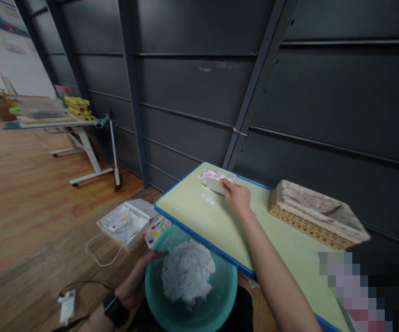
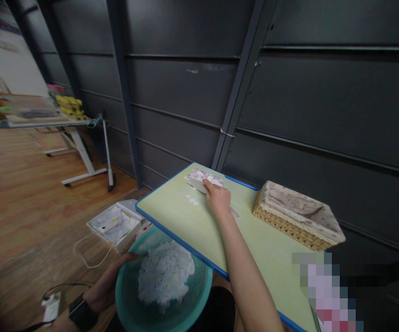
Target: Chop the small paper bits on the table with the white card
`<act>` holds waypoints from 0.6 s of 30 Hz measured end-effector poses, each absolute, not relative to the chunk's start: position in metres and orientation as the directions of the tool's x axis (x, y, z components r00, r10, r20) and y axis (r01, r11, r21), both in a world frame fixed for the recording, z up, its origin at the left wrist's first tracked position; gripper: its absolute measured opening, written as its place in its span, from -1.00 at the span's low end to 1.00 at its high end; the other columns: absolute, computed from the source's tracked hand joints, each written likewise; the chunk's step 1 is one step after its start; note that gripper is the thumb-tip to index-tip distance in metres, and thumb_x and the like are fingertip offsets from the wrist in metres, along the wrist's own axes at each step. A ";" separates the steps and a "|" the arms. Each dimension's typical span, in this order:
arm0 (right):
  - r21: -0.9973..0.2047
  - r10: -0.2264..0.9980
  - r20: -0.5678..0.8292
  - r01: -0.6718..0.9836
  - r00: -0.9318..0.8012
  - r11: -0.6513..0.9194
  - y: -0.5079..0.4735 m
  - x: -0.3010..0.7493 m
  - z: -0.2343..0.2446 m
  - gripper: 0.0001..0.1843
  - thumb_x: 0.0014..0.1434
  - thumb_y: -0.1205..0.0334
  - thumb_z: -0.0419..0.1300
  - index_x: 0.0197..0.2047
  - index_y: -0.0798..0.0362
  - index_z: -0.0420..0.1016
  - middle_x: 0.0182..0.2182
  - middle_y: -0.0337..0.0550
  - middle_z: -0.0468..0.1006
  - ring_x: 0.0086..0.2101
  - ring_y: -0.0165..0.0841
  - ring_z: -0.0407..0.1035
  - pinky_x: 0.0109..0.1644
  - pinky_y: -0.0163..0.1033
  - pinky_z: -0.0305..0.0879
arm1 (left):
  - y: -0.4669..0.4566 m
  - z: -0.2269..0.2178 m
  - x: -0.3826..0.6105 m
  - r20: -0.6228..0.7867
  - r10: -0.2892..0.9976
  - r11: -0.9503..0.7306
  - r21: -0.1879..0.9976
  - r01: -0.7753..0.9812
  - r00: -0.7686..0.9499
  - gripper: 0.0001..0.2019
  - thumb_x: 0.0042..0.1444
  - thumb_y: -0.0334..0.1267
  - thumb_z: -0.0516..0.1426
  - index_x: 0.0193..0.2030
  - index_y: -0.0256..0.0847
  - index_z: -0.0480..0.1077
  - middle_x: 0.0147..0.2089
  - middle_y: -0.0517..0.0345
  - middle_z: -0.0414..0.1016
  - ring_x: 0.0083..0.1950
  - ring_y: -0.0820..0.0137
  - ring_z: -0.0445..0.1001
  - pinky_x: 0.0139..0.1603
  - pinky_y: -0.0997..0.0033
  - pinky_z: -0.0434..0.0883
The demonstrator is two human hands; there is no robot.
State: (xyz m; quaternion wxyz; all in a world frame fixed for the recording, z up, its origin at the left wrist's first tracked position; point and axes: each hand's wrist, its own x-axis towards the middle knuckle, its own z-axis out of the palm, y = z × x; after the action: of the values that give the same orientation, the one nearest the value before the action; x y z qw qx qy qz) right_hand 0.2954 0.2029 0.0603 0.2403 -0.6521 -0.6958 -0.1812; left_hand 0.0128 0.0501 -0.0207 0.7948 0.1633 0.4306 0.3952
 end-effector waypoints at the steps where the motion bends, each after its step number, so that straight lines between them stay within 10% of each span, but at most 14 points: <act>1: -0.066 0.817 0.575 0.994 -0.034 0.088 0.202 0.296 0.061 -0.59 0.22 0.04 -0.10 0.02 -0.11 0.42 -0.32 -0.10 0.58 -0.41 -0.34 0.39 -0.37 -0.31 0.06 | 0.050 -0.020 0.013 -0.562 0.766 0.637 0.600 -0.484 0.312 -0.84 -0.01 -0.25 0.14 -0.34 -0.32 0.41 -0.46 0.02 0.62 -0.44 0.29 0.55 -0.33 0.32 0.45; 18: -0.096 0.790 0.610 0.983 -0.067 0.157 0.205 0.297 0.057 -0.62 0.22 0.07 -0.08 -0.01 -0.12 0.44 -0.29 -0.13 0.57 -0.40 -0.35 0.39 -0.35 -0.32 0.10 | 0.050 -0.021 0.013 -0.557 0.761 0.644 0.584 -0.494 0.334 -0.81 0.00 -0.24 0.13 -0.33 -0.34 0.44 -0.43 0.00 0.62 -0.42 0.29 0.55 -0.29 0.31 0.44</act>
State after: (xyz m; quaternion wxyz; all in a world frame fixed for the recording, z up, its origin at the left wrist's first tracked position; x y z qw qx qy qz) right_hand 0.2967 0.2047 0.0566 0.2756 -0.6251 -0.7089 -0.1751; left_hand 0.0131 0.0500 -0.0206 0.8013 0.1571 0.4242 0.3914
